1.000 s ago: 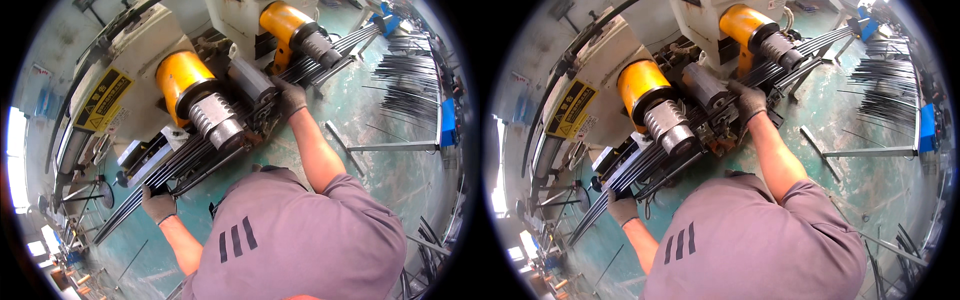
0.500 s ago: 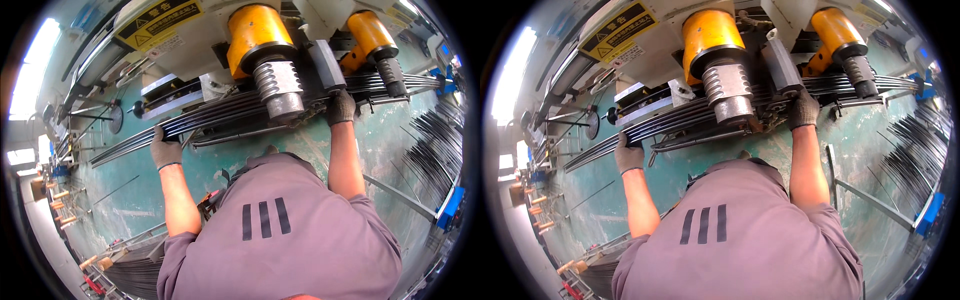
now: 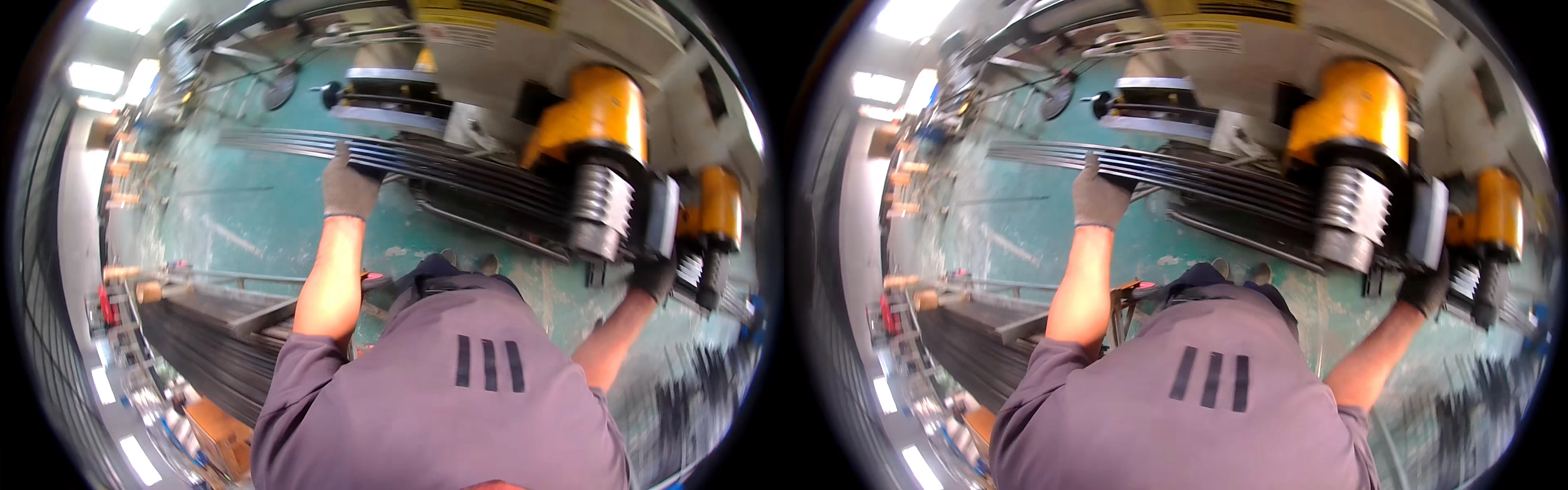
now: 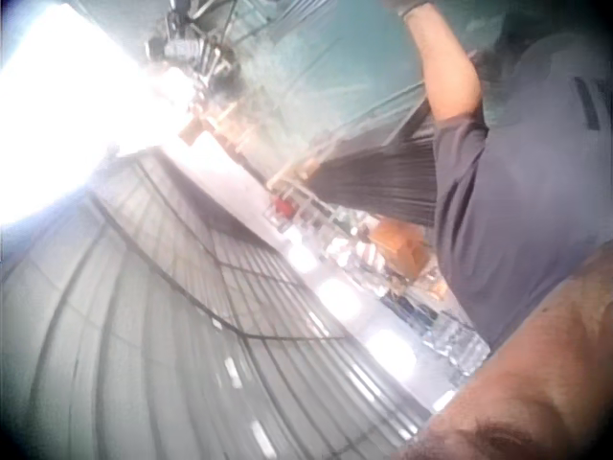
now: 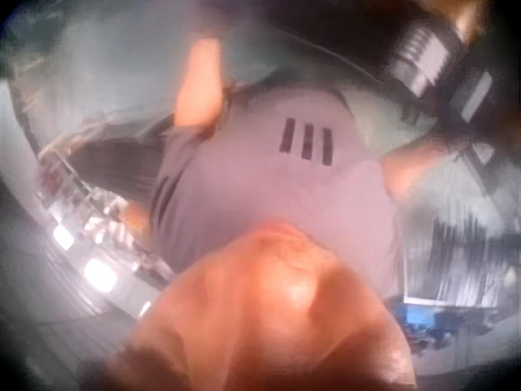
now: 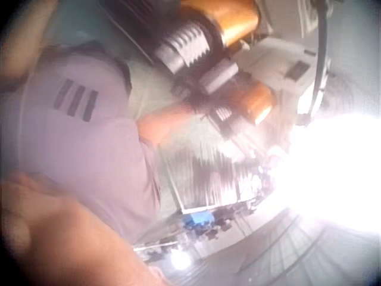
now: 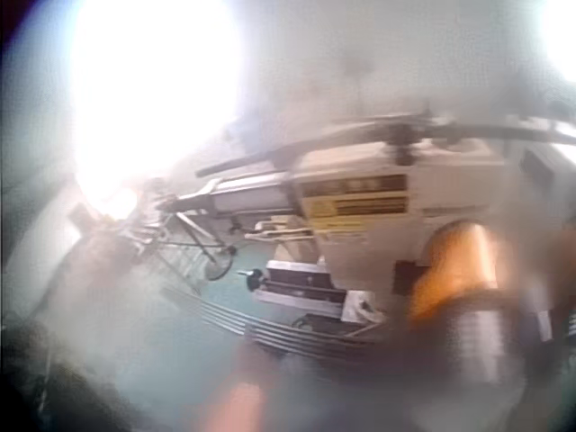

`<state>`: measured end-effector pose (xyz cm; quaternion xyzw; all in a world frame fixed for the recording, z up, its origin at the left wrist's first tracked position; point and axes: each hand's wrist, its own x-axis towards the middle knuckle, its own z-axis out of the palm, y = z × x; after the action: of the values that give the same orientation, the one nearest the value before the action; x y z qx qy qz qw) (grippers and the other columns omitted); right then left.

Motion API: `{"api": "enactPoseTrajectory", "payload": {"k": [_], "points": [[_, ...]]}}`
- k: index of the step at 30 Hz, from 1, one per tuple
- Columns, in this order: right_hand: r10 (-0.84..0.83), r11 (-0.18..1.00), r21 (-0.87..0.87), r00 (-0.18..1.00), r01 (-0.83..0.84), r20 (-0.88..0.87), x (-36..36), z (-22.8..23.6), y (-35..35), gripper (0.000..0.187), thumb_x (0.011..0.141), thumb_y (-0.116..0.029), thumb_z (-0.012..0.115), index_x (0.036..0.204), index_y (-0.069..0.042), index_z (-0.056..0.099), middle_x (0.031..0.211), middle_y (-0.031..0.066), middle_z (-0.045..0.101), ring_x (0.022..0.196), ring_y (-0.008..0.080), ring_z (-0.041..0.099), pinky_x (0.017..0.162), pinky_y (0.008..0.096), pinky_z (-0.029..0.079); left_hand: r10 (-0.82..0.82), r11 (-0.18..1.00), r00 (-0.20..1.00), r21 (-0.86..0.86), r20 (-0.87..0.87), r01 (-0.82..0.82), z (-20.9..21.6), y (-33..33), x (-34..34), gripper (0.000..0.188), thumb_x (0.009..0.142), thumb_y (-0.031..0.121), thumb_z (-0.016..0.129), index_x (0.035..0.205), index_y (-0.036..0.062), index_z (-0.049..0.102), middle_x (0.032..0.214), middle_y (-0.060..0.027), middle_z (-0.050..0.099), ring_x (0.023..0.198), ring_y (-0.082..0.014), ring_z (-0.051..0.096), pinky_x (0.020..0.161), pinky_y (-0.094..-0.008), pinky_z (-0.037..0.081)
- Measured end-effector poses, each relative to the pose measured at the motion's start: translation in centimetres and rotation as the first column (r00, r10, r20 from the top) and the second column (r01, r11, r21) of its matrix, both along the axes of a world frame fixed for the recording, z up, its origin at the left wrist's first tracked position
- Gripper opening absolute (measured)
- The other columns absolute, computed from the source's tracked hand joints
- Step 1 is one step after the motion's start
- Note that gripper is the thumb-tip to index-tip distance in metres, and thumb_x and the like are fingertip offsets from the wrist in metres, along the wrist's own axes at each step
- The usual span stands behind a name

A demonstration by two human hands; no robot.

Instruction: The person repeatedly picks up bundles of long metal rods from a floor pile and feeds them into a yellow industrial bending machine. They guide the rods through the rollers to bend them, then remove the finished pieces and place them onto a metal rack. The process is continuous and repetitive throughout the clip.

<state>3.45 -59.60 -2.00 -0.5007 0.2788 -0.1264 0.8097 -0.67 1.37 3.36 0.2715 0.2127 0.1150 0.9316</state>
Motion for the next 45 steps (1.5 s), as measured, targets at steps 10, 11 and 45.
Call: {"api": "enactPoseTrajectory", "payload": {"k": [10,11,45], "points": [[-0.255,0.96,0.085,0.958,0.268,-0.134,-10.2,-3.5,-2.6,0.031,0.1,-0.034,0.05,0.105,-0.006,0.063,0.101,0.0113,0.066,0.088,0.0241,0.061,0.074,0.0395,0.054,0.436,0.9,0.897,0.045,-0.075,-0.433,-0.3,18.7,-1.0,0.037,0.1,0.039,0.049,0.111,0.0054,0.062,0.11,-0.0124,0.067,0.105,-0.0321,0.064,0.095,-0.0514,0.051],[-0.312,0.947,0.004,0.919,0.322,-0.242,-11.5,-4.9,-1.3,0.03,0.1,-0.034,0.051,0.106,-0.007,0.062,0.102,0.0114,0.066,0.089,0.0242,0.062,0.074,0.0398,0.054,0.465,0.886,0.881,0.046,-0.086,-0.462,-0.6,21.1,-0.9,0.037,0.1,0.038,0.05,0.113,0.0059,0.062,0.111,-0.0121,0.067,0.105,-0.032,0.064,0.095,-0.0515,0.052],[0.066,0.923,-0.163,0.562,-0.348,-0.824,-15.9,-10.9,14.8,0.019,0.091,-0.022,0.064,0.098,-0.004,0.063,0.074,0.0069,0.062,0.056,0.0206,0.06,0.049,0.0356,0.051,0.532,0.847,0.813,0.131,-0.238,-0.516,-4.9,32.2,-6.2,0.061,0.101,0.047,0.039,0.141,0.001,0.037,0.143,-0.0252,0.045,0.131,-0.0459,0.043,0.107,-0.0648,0.034]]}}
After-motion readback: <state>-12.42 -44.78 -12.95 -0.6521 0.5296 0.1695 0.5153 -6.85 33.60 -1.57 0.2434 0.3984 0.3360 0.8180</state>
